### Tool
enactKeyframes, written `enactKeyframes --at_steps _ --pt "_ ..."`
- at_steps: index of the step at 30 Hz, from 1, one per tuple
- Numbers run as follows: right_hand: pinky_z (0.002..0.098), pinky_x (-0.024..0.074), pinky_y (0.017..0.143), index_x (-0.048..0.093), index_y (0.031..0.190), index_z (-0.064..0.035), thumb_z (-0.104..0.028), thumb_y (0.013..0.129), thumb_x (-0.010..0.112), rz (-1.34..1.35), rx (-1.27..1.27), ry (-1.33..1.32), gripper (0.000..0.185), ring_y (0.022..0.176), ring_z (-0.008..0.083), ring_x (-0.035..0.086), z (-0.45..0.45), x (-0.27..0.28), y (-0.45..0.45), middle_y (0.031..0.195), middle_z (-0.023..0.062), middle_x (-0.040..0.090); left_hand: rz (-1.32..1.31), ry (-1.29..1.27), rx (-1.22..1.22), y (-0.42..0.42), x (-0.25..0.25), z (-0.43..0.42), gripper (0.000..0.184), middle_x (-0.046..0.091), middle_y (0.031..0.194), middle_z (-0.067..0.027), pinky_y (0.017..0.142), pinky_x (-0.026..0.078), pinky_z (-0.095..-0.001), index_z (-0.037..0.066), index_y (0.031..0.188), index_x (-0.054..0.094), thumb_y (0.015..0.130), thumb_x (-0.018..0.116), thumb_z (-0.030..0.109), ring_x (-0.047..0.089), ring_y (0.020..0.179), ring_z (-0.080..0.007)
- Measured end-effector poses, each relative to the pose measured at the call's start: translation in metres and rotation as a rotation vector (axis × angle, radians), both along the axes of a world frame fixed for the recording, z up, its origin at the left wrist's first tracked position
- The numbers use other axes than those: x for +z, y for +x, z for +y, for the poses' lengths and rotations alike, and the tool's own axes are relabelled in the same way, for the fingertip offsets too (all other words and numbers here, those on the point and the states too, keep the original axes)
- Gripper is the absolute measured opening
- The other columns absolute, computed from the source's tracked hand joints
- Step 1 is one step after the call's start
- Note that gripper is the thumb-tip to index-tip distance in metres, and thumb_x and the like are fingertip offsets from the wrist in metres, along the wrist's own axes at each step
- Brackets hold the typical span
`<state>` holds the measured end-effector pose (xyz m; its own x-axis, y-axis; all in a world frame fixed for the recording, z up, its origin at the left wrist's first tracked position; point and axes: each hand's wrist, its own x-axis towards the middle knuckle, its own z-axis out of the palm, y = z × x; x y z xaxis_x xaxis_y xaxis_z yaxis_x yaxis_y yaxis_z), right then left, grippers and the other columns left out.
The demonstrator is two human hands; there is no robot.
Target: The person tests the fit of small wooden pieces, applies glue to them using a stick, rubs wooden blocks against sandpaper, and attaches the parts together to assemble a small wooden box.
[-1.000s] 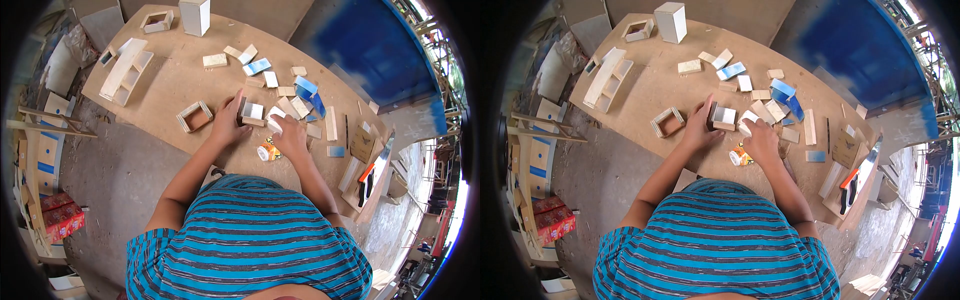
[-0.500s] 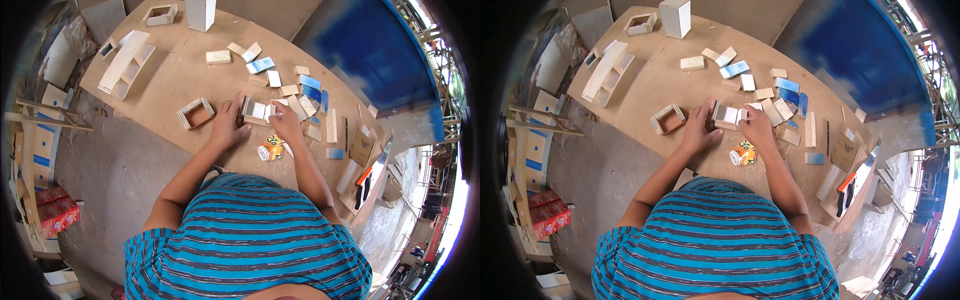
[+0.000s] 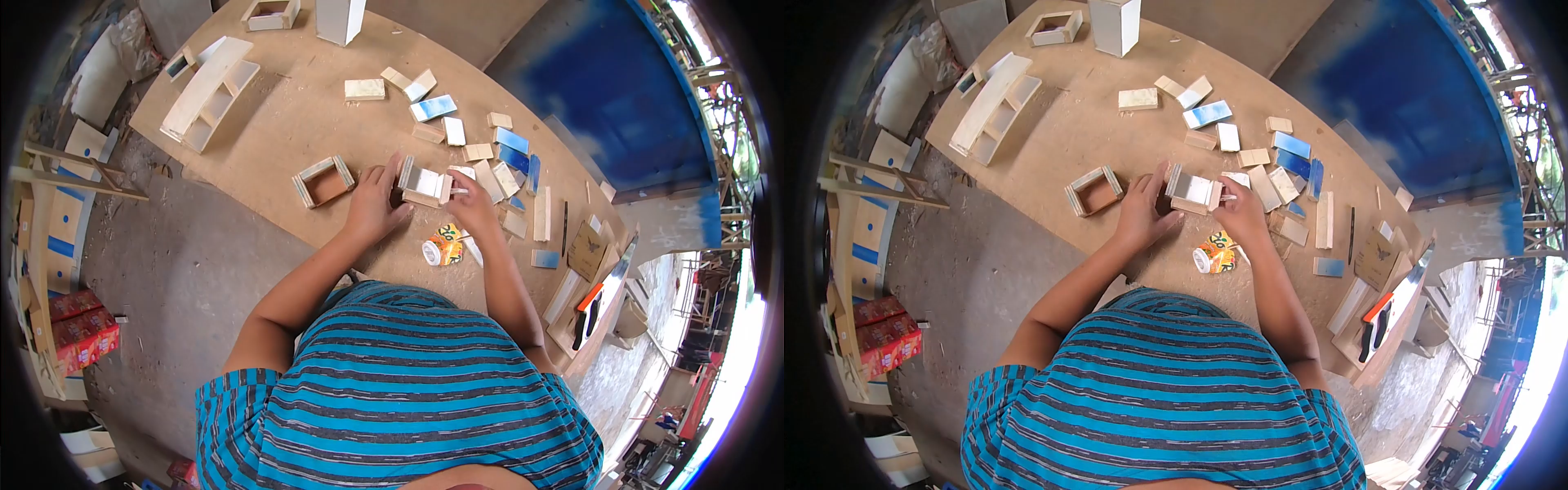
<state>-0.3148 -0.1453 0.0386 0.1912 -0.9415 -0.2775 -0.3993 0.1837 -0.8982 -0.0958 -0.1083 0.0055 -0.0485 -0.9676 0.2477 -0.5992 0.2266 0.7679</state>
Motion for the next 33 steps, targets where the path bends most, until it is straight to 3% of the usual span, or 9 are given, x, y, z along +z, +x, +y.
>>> enactKeyframes --at_steps 6,9,18,21,28,30,33 --pt "0.0224 0.0492 0.062 0.045 0.141 0.0030 0.008 0.073 0.062 -0.112 -0.027 0.067 0.070 0.083 0.0102 0.065 0.002 0.008 0.004 0.116 0.0106 0.063 -0.045 -0.045 -0.001 0.001 -0.006 0.000 0.079 0.060 0.118 -0.0194 0.099 0.046 -0.0428 -0.002 0.133 0.052 0.064 0.083 0.020 0.053 0.114 -0.0361" --pt "0.0277 0.0514 0.085 0.050 0.141 -0.0045 0.006 0.071 0.067 -0.071 -0.027 0.119 0.073 0.097 0.0150 0.062 0.000 0.009 0.002 0.119 0.0081 0.061 -0.045 -0.069 0.005 0.001 -0.008 0.000 0.075 0.061 0.117 -0.0193 0.098 0.047 -0.0426 -0.003 0.130 0.055 0.064 0.083 0.020 0.054 0.114 -0.0358" --pt "0.0279 0.0523 0.084 0.049 0.141 -0.0018 0.007 0.073 0.066 -0.071 -0.035 0.062 0.071 0.099 0.0168 0.063 0.001 0.004 0.000 0.121 0.0088 0.058 -0.021 -0.098 0.000 0.003 -0.010 0.000 0.070 0.064 0.113 -0.0184 0.097 0.048 -0.0420 -0.003 0.127 0.058 0.064 0.083 0.017 0.056 0.112 -0.0349" --pt "0.0287 0.0534 0.082 0.046 0.141 0.0025 0.002 0.074 0.063 0.014 0.001 -0.030 0.068 0.096 0.0177 0.068 0.000 0.001 -0.001 0.119 0.0145 0.064 -0.015 -0.094 0.016 0.002 -0.010 0.000 0.068 0.065 0.112 -0.0179 0.096 0.048 -0.0420 -0.003 0.125 0.059 0.064 0.083 0.016 0.057 0.111 -0.0348" --pt "0.0311 0.0529 0.085 0.046 0.141 0.0014 0.001 0.074 0.066 0.097 0.060 -0.040 0.070 0.098 0.0197 0.066 -0.005 -0.004 -0.005 0.119 0.0153 0.063 0.009 -0.076 0.012 0.002 -0.012 -0.001 0.067 0.065 0.114 -0.0177 0.098 0.047 -0.0428 0.000 0.125 0.062 0.065 0.084 0.020 0.057 0.112 -0.0352" --pt "0.0299 0.0518 0.086 0.046 0.143 -0.0008 0.004 0.074 0.065 0.048 0.072 0.038 0.071 0.103 0.0187 0.063 -0.005 0.009 -0.004 0.120 0.0123 0.060 -0.008 -0.073 0.010 0.002 -0.011 0.000 0.072 0.065 0.113 -0.0174 0.098 0.047 -0.0427 0.001 0.129 0.058 0.065 0.084 0.019 0.056 0.112 -0.0353" --pt "0.0318 0.0534 0.082 0.047 0.142 -0.0036 0.000 0.075 0.066 -0.009 -0.023 0.017 0.070 0.095 0.0204 0.066 -0.002 0.008 -0.003 0.120 0.0165 0.062 0.009 -0.057 0.021 0.002 -0.005 0.002 0.079 0.065 0.110 -0.0181 0.097 0.047 -0.0430 0.001 0.137 0.050 0.067 0.082 0.019 0.055 0.113 -0.0358"
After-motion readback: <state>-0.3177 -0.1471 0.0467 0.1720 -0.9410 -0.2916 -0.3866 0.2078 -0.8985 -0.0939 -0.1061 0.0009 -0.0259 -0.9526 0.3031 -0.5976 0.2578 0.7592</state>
